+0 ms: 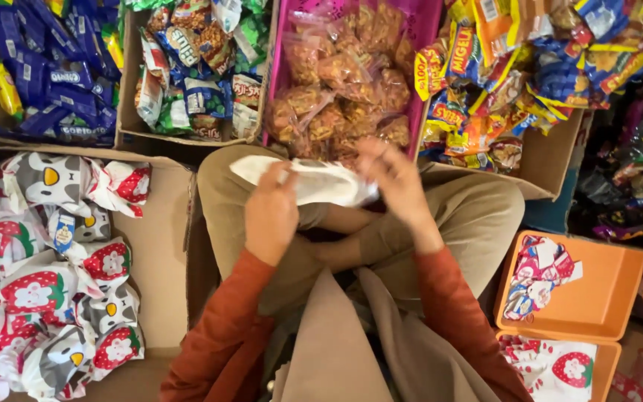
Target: The person is packing individual snacks into small decorative bags and placing them into a cardboard box.
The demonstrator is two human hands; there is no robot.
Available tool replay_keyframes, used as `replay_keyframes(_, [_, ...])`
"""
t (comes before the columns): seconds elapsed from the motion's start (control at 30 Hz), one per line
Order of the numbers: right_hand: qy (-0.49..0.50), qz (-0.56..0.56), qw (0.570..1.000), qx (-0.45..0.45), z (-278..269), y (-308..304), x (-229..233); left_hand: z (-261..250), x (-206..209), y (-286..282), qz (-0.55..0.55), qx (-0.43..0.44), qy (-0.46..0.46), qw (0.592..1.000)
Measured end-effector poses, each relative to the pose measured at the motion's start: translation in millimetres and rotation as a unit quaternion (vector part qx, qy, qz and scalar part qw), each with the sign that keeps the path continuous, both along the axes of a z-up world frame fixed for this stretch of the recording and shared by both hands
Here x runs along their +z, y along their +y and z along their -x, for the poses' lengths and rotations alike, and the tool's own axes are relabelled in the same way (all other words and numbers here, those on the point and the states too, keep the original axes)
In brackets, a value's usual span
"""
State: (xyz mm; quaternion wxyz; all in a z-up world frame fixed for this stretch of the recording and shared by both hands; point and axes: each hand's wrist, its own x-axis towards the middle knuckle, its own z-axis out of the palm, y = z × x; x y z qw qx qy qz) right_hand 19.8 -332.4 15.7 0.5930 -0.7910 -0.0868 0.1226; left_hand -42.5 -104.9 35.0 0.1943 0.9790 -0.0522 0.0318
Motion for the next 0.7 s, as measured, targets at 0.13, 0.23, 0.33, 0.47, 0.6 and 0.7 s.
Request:
replay_keyframes(0.13, [-0.077,0.201,0.975,-0.056,-38,7,-61,-15,19,16,0.023,0.073,0.000,0.997])
replay_keyframes(0.23, [-0.130,0.364,0.922,0.011,-47,21,-113,-18,30,18,0.013,0.083,-0.002,0.996])
replay_keyframes(0.33, [-0.199,0.477,0.855,0.044,-58,14,-182,-17,38,20,0.002,0.080,0.005,0.997])
replay_keyframes(0.47, [-0.302,0.578,0.758,0.001,-70,2,-177,-14,40,19,0.006,0.073,0.022,0.997])
replay_keyframes(0.6, [-0.103,0.469,0.877,-0.003,-83,-32,-102,-15,32,13,0.011,0.066,0.036,0.997])
replay_keyframes(0.7, [-0.071,0.305,0.944,-0.106,-70,-47,-24,-19,17,5,0.002,0.050,0.050,0.998])
